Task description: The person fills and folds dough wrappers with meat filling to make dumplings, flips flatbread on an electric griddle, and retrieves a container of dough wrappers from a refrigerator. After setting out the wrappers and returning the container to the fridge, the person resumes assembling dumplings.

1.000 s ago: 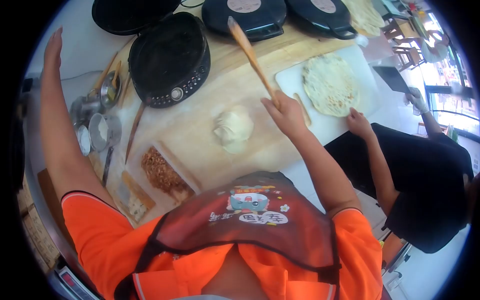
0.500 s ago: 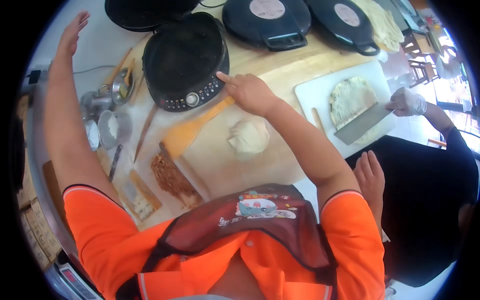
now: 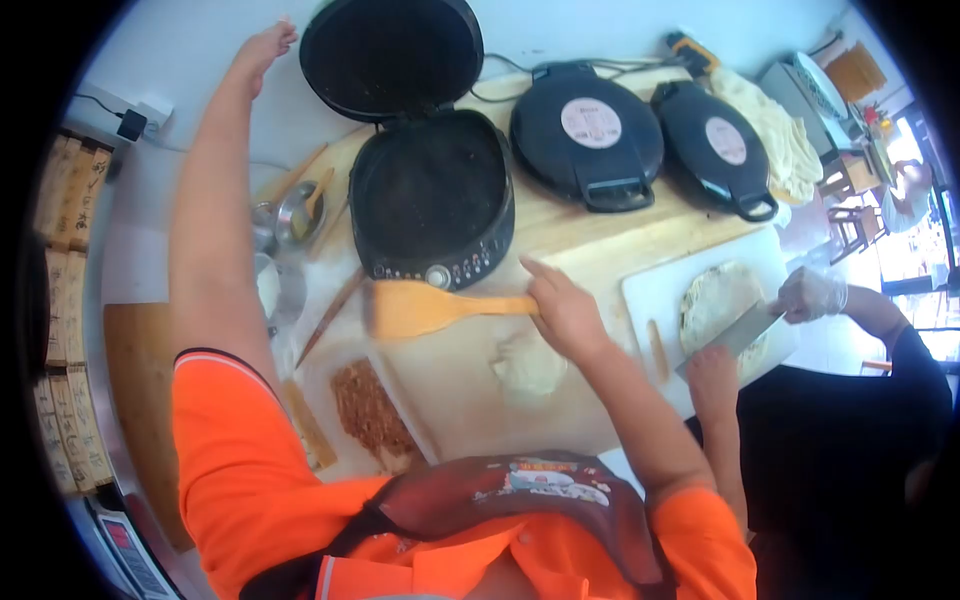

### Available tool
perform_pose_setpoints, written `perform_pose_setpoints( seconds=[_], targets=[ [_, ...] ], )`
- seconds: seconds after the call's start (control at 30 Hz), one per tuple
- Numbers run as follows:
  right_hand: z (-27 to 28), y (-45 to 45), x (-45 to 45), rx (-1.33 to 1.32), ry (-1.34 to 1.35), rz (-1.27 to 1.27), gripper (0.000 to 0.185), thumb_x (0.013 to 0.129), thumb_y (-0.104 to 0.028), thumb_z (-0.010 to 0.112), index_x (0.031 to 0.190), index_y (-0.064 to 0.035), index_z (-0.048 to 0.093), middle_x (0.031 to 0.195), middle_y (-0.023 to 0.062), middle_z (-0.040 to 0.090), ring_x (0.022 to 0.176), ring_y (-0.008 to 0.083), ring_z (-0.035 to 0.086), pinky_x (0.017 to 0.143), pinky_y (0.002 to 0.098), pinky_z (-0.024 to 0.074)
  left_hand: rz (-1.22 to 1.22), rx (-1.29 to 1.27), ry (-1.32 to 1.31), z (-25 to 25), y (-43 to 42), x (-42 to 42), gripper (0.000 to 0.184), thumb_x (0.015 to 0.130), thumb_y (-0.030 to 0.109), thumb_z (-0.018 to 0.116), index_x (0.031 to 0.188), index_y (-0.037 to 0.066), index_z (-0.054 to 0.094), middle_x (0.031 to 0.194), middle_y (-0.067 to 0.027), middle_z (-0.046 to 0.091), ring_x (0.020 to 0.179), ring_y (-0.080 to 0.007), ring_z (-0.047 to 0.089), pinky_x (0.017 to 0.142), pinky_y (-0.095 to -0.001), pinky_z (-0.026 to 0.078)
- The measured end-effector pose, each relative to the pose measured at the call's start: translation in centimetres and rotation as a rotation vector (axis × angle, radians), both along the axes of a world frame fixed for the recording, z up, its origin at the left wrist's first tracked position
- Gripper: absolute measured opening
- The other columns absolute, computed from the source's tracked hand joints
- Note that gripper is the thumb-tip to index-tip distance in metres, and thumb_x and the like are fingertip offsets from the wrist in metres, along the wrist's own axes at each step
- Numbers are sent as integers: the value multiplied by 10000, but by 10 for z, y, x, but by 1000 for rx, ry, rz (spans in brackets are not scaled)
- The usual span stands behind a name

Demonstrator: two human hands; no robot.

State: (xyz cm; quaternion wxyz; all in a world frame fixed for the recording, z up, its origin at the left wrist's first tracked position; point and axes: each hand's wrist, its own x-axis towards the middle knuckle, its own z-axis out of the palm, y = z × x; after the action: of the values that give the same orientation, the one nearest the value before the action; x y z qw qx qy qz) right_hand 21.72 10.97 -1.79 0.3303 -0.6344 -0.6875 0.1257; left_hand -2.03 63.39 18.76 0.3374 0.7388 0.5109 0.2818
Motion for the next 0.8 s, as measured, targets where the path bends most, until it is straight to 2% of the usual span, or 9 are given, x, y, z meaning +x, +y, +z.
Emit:
perform_pose_setpoints(
  seconds=[0.1,0.17,0.27,0.4,0.5,0.57,0.7,0.73,0.8],
  targets=[
    [11,-41,-10,-349,303,-254,92,931,-129,582,930,-38,579,998,141,702,797,334,669,698,421,525,3,-18,-17,-20,31,3,619,989,519,443,1290,-6,577,1335,-204,582,1294,-321,471,1088,-485,316],
    [20,-58,-14,-576,582,-369,172,988,-192,541,935,-34,578,713,109,651,582,267,628,580,371,498,49,-73,14,-28,42,8,628,992,518,440,1312,-9,565,1357,-223,561,1317,-342,456,1096,-492,305],
    [26,-74,-13,-627,660,-411,215,1001,-227,530,938,-29,580,641,90,601,506,198,566,527,335,468,141,-92,-16,-30,16,21,583,993,515,454,1289,34,598,1337,-164,585,1300,-316,475,1129,-512,247],
    [30,-75,-16,-568,659,-423,206,999,-216,535,940,-25,585,636,91,591,527,198,560,539,336,459,308,-145,-108,-41,9,30,570,988,537,458,1294,82,617,1294,-112,625,1288,-302,483,1144,-585,124],
    [24,-74,-18,-537,580,-396,211,997,-226,547,941,-27,584,633,104,583,547,211,567,552,345,453,153,-149,-52,-34,-3,16,519,989,487,499,1299,87,617,1300,-86,617,1279,-250,490,1152,-499,190],
    [17,-79,-17,-528,512,-377,219,995,-237,558,947,-24,581,632,123,575,558,235,569,559,354,447,241,-33,77,0,-89,32,346,954,263,512,1166,37,668,1178,-127,680,1104,-308,619,1031,-385,413],
    [6,-96,-11,-537,500,-431,282,1001,-285,548,948,-9,571,662,190,567,609,343,565,600,408,451,-349,-41,-75,-9,-50,-10,453,927,376,590,1244,55,634,1244,-156,616,1265,-209,467,1112,-461,299],
    [9,-100,-8,-579,442,-438,287,1009,-293,526,1022,-13,588,727,221,598,684,382,603,647,428,468,-333,-17,-51,-7,-73,-12,443,925,418,575,1255,132,646,1283,-141,603,1296,-198,440,1125,-555,230],
    [8,-111,-10,-520,469,-465,294,1016,-289,509,1099,-16,581,783,238,616,736,401,625,675,433,477,-415,38,33,-20,-109,-33,410,960,384,560,1242,98,644,1269,-79,617,1250,-192,487,1118,-439,269]
  ],
)
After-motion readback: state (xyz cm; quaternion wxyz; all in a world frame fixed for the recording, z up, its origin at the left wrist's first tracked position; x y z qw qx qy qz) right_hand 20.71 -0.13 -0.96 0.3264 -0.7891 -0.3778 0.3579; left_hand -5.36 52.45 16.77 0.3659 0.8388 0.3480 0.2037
